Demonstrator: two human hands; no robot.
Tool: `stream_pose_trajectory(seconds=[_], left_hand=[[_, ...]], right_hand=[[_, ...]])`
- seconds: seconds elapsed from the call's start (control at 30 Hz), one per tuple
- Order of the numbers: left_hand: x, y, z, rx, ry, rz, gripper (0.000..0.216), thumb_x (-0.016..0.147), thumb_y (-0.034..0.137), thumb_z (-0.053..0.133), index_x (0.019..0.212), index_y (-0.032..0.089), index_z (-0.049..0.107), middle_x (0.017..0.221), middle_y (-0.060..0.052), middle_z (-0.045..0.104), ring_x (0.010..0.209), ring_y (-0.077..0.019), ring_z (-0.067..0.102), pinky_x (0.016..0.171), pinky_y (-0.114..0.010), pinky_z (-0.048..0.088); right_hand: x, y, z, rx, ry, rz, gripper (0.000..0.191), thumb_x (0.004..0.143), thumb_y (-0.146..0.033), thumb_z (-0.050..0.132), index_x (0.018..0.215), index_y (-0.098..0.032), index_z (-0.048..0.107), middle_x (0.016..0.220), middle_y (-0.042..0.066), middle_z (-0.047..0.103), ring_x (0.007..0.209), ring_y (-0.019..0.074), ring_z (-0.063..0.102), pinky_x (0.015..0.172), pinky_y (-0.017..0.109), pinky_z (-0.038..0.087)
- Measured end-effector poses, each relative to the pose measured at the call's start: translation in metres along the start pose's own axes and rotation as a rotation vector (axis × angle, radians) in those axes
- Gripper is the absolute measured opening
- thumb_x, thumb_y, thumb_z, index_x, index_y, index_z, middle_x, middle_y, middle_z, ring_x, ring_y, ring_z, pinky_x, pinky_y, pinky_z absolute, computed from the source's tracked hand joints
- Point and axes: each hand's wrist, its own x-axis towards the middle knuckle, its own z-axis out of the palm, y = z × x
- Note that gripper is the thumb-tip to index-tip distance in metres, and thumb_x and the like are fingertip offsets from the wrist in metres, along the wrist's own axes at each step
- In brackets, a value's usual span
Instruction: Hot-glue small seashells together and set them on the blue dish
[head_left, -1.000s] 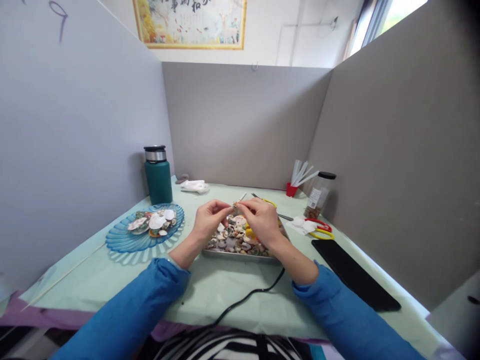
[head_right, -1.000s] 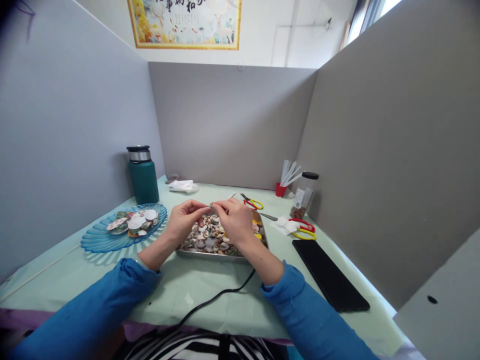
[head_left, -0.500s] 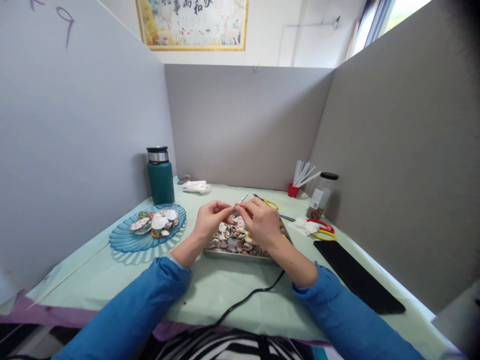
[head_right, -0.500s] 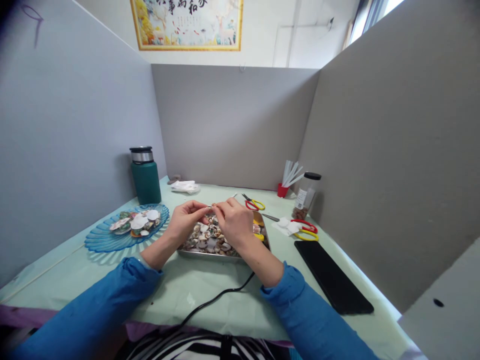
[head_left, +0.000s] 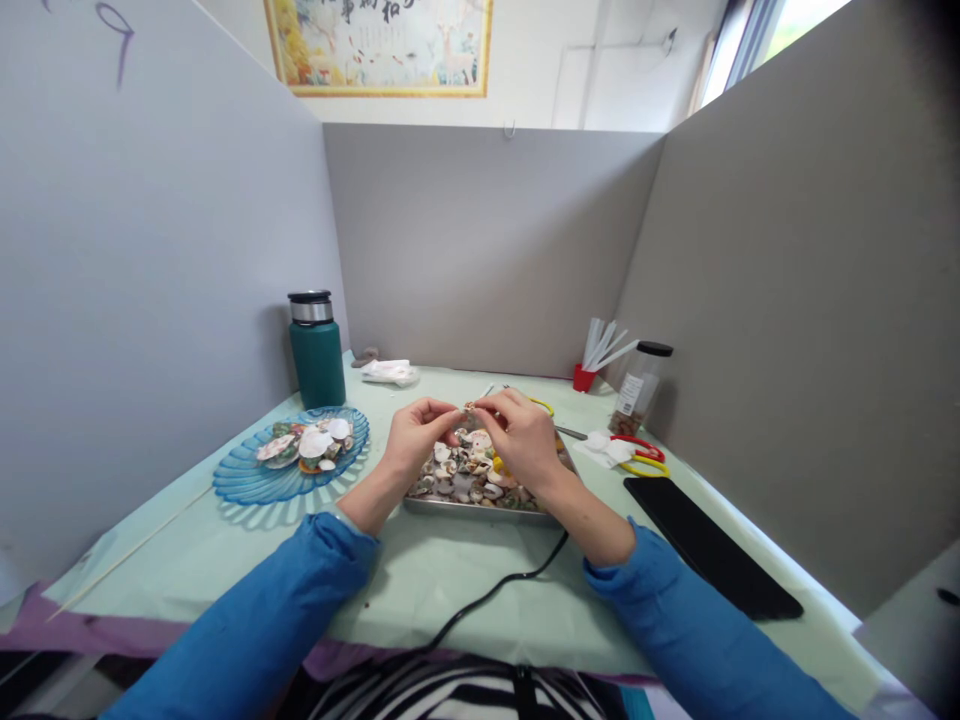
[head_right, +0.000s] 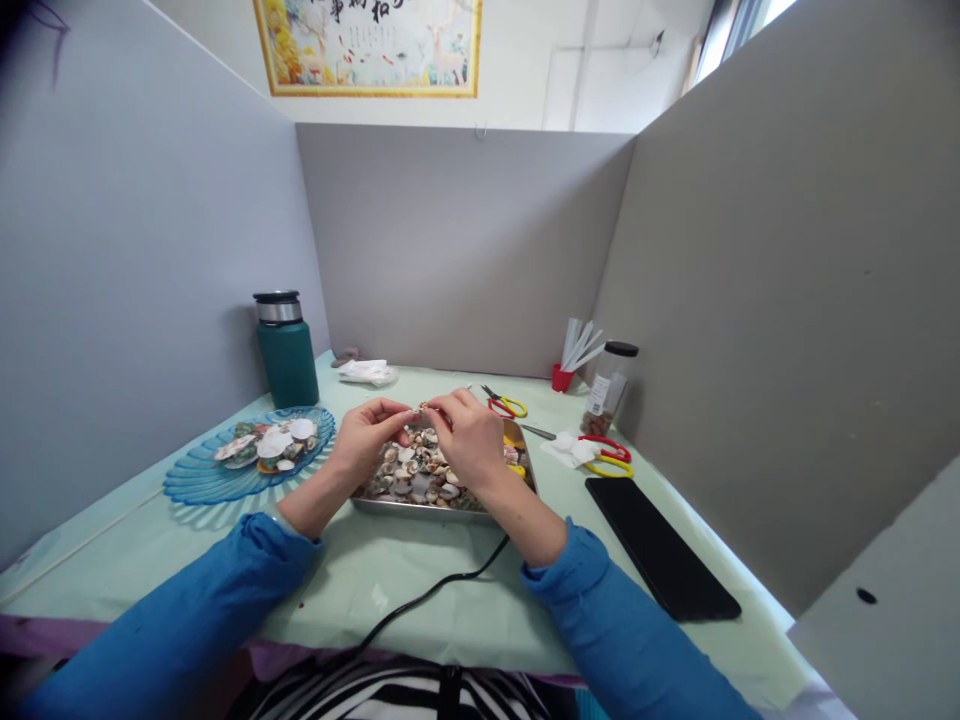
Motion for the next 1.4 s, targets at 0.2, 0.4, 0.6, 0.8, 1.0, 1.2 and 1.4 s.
stream_pose_trajectory(seconds=[0.2,0.4,0.6,0.8,1.0,1.2,1.4], left_hand=[[-0.0004,-0.0003,-0.0001,0.013,-0.008,0.002,0.026,0.064,0.033,0.073,0.075,0.012,0.062,0.06,-0.003,0.066,0.045,-0.0103,0.056,0.05,-0.023,0.044],[-0.0015,-0.0004,0.0002,0.01,-0.022,0.013,0.024,0.065,0.031,0.072,0.076,0.012,0.061,0.062,-0.004,0.067,0.046,-0.0098,0.057,0.052,-0.023,0.044],[-0.0024,0.0015,0.001,0.02,-0.018,0.004,0.024,0.065,0.031,0.072,0.075,0.012,0.062,0.06,-0.003,0.066,0.047,-0.0111,0.057,0.052,-0.024,0.045],[-0.0024,0.0013,0.0013,0.018,-0.02,0.008,0.024,0.065,0.031,0.072,0.075,0.012,0.062,0.059,-0.002,0.066,0.048,-0.0113,0.058,0.053,-0.024,0.046],[-0.0017,0.001,0.0013,0.011,-0.019,0.011,0.023,0.065,0.029,0.072,0.075,0.012,0.061,0.058,-0.003,0.066,0.048,-0.0107,0.058,0.053,-0.022,0.045],[-0.0014,-0.0001,0.0009,-0.01,-0.02,0.008,0.024,0.065,0.03,0.073,0.075,0.012,0.061,0.06,-0.003,0.067,0.048,-0.0115,0.059,0.053,-0.023,0.046],[-0.0005,-0.0023,-0.0003,-0.023,-0.02,0.005,0.026,0.063,0.031,0.074,0.075,0.011,0.061,0.061,-0.004,0.067,0.048,-0.0118,0.06,0.054,-0.024,0.047]], right_hand=[[-0.0004,0.0004,0.0007,-0.034,-0.016,-0.015,0.021,0.088,-0.031,0.049,0.096,-0.022,0.067,0.093,0.005,0.065,0.079,0.0157,0.06,0.07,0.025,0.041],[-0.0007,0.0028,0.0022,-0.047,-0.008,-0.017,0.022,0.089,-0.029,0.048,0.091,-0.022,0.068,0.088,0.005,0.067,0.08,0.0165,0.06,0.073,0.026,0.041],[-0.0005,0.0021,0.0032,-0.013,0.013,0.014,0.02,0.088,-0.026,0.05,0.086,-0.021,0.069,0.086,0.004,0.068,0.081,0.0169,0.061,0.075,0.027,0.042],[-0.001,0.0007,0.0032,-0.044,0.018,0.022,0.02,0.087,-0.025,0.049,0.085,-0.021,0.069,0.086,0.005,0.068,0.08,0.018,0.061,0.075,0.028,0.041],[-0.0013,0.0005,0.004,-0.073,0.038,0.021,0.021,0.087,-0.026,0.049,0.083,-0.021,0.069,0.085,0.006,0.068,0.08,0.0181,0.061,0.075,0.028,0.041],[-0.0014,-0.0004,0.0039,-0.093,0.03,0.034,0.021,0.087,-0.027,0.05,0.08,-0.02,0.068,0.082,0.005,0.068,0.078,0.0179,0.06,0.073,0.027,0.041],[-0.0017,-0.0004,0.0042,-0.112,0.016,0.018,0.021,0.088,-0.028,0.049,0.082,-0.02,0.068,0.083,0.005,0.067,0.077,0.0166,0.059,0.071,0.026,0.039]])
